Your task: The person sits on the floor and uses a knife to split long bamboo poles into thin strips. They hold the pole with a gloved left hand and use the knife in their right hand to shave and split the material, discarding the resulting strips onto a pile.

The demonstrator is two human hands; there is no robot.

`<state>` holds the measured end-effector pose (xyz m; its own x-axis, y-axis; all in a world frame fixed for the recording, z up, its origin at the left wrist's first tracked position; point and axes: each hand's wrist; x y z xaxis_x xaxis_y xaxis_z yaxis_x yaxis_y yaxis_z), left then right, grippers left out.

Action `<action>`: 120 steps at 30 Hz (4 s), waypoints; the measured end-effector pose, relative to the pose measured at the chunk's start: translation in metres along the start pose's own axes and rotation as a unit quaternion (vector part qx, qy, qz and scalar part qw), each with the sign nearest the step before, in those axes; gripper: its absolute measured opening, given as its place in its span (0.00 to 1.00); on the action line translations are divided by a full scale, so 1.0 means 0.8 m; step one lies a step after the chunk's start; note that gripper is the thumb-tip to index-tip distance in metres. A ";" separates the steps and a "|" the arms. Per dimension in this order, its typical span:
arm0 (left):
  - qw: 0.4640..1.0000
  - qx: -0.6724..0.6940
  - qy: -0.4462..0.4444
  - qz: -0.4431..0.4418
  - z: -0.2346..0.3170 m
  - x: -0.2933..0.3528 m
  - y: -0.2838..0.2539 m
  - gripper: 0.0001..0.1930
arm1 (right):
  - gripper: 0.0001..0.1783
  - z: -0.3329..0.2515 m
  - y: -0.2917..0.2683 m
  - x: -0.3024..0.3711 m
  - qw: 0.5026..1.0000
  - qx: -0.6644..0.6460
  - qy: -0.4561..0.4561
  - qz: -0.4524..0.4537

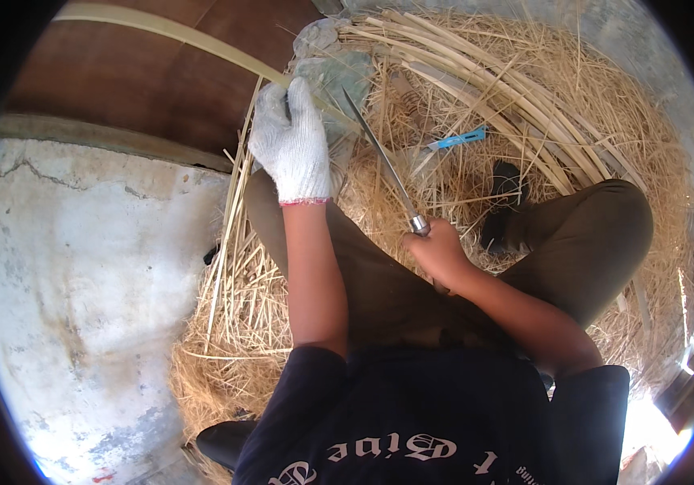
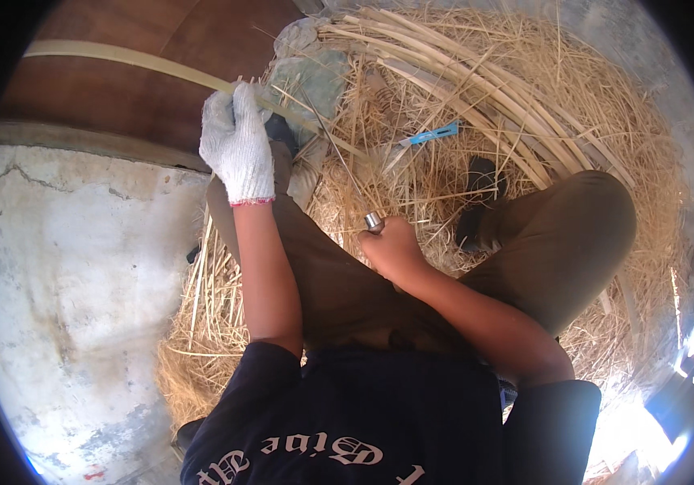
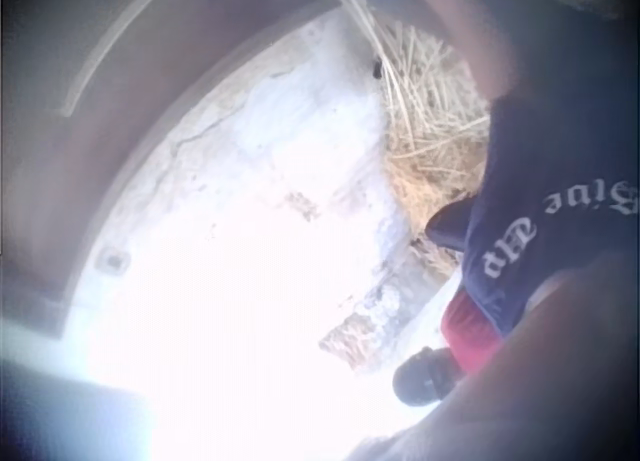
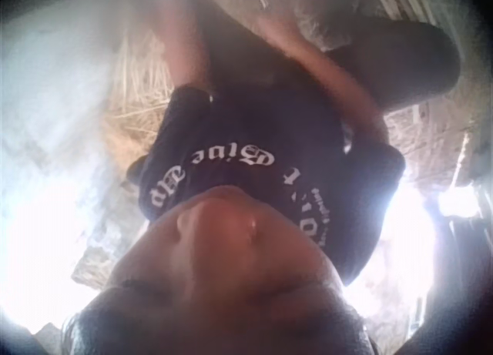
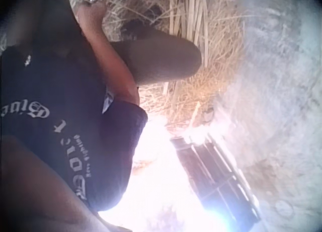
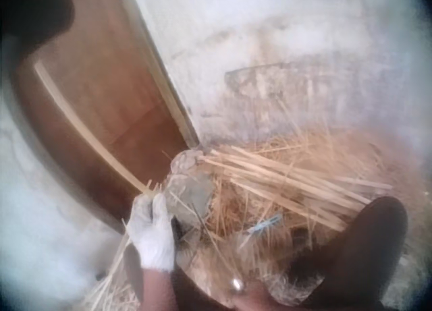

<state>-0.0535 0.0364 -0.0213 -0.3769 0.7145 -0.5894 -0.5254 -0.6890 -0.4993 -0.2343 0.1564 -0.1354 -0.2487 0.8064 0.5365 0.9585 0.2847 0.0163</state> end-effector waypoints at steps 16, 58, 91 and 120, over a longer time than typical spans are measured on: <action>0.985 -0.161 -0.068 0.009 0.023 0.001 -0.022 0.20 | 0.13 -0.018 -0.001 0.022 0.997 0.006 -0.025 -0.072; 0.907 0.366 -0.180 -0.105 -0.020 -0.008 -0.027 0.15 | 0.17 -0.050 -0.035 0.047 0.881 -0.339 0.239 -0.227; 0.994 0.019 0.010 -0.108 0.004 -0.007 -0.026 0.15 | 0.13 -0.033 -0.038 0.020 0.983 -0.129 0.065 -0.112; 0.994 -0.015 0.014 -0.105 -0.019 -0.013 -0.040 0.14 | 0.12 -0.037 -0.032 0.022 1.000 0.002 -0.004 -0.029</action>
<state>-0.0209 0.0493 -0.0089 -0.2392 0.8399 -0.4873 -0.5668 -0.5282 -0.6322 -0.2590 0.1484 -0.1014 -0.3053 0.7930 0.5272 0.9417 0.3337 0.0433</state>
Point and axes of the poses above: each hand's wrist, its own x-axis away from the middle knuckle, its own y-axis out of the palm, z = x × y, and after that the axes turned 2 degrees about -z, right-handed
